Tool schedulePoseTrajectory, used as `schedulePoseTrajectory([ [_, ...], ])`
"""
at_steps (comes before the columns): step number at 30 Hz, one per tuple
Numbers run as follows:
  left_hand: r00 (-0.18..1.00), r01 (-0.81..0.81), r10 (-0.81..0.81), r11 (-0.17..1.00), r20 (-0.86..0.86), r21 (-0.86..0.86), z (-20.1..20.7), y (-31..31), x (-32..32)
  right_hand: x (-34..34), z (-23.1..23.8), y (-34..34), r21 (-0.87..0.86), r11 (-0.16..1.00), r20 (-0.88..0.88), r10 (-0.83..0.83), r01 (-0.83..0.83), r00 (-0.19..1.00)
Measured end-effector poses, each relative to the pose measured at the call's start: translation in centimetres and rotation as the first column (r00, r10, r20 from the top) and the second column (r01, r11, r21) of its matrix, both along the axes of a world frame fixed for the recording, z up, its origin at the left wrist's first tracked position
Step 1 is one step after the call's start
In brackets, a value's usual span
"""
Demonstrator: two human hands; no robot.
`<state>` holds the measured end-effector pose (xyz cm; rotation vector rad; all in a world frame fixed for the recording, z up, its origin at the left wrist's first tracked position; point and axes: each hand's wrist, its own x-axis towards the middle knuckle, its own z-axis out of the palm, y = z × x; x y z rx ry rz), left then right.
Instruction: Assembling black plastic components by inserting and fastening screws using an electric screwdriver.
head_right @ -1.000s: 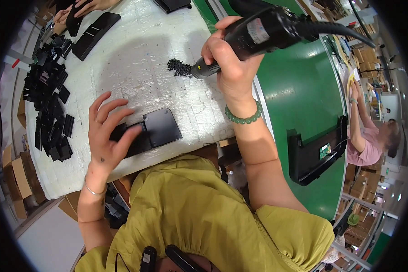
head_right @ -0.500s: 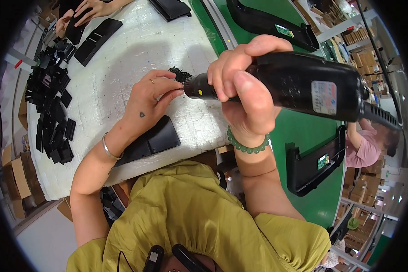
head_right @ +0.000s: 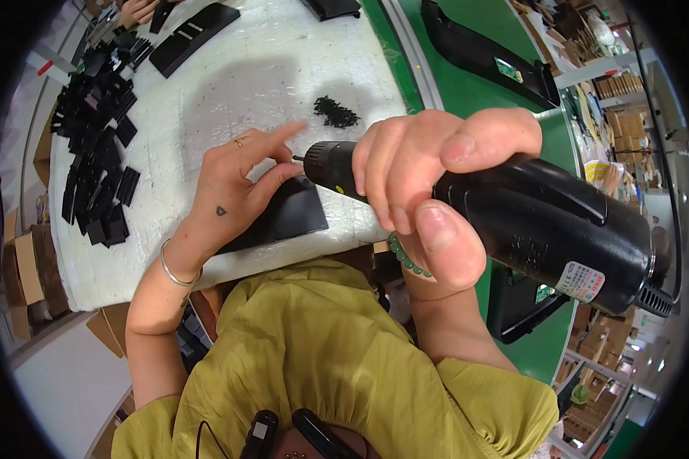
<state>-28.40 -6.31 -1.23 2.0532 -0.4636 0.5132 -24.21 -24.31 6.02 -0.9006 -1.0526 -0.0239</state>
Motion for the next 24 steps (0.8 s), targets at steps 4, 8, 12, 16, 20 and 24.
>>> schedulePoseTrajectory([
  [4,0.984,-0.121,0.124,0.992,-0.128,0.03,-0.3,2.8,-2.1,-0.1,0.1,1.0,-0.046,0.996,0.009,0.075,-0.075,0.997],
  [8,0.966,-0.182,0.185,0.983,-0.178,0.037,-1.5,5.7,-3.8,-1.0,-0.2,2.3,-0.076,0.979,-0.054,0.186,-0.189,0.981],
  [12,0.889,-0.087,0.08,0.996,-0.451,0.005,-0.3,5.8,-4.4,-2.8,-0.7,3.9,-0.161,0.977,-0.214,0.104,-0.141,0.971],
  [16,0.848,0.094,0.014,0.98,-0.53,0.177,-0.5,5.1,-4.3,-3.5,-1.1,4.5,-0.245,0.963,-0.24,0.053,-0.113,0.969],
  [20,0.841,0.185,-0.061,0.966,-0.537,0.179,-0.9,5.2,-4.0,-3.8,-1.0,4.7,-0.258,0.958,-0.238,0.06,-0.122,0.969],
  [24,0.85,0.182,-0.053,0.963,-0.524,0.198,-0.5,5.0,-3.8,-3.7,-0.9,5.0,-0.284,0.953,-0.236,0.035,-0.103,0.971],
])
